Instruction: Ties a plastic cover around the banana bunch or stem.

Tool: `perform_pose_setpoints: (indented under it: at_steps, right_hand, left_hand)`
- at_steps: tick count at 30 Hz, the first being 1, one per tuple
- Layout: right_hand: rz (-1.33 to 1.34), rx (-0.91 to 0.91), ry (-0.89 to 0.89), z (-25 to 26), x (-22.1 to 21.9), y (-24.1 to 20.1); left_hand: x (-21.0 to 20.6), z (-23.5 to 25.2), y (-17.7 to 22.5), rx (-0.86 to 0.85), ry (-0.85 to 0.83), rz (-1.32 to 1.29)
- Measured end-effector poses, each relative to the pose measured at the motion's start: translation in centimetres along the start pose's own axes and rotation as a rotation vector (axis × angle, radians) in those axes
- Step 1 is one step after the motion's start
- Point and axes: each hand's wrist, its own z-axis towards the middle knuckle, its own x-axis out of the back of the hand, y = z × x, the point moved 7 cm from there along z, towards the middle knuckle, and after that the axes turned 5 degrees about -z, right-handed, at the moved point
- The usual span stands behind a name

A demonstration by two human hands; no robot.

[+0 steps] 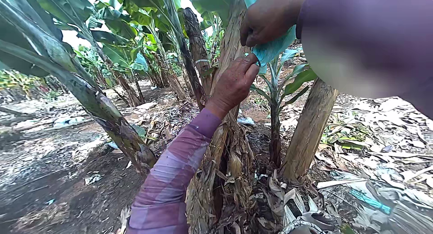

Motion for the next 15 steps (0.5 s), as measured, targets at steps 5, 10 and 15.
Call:
perform_pose_setpoints:
  at_steps: [5,10,15]
  right_hand:
    - [-0.181,-0.333,-0.211,0.3,-1.1,-0.7]
    - [-0.375,-0.302,-0.364,1.1,-2.7,0.0]
    - [-0.192,-0.123,-0.243,2.5,-4.0,1.8]
  left_hand:
    - [-0.3,1.3,1.1,-0.052,-0.030,0.001]
    - [-0.5,2.1,2.2,-0.105,-0.054,-0.009]
    - [-0.6,1.8,2.3,-0.096,-0.056,-0.005]
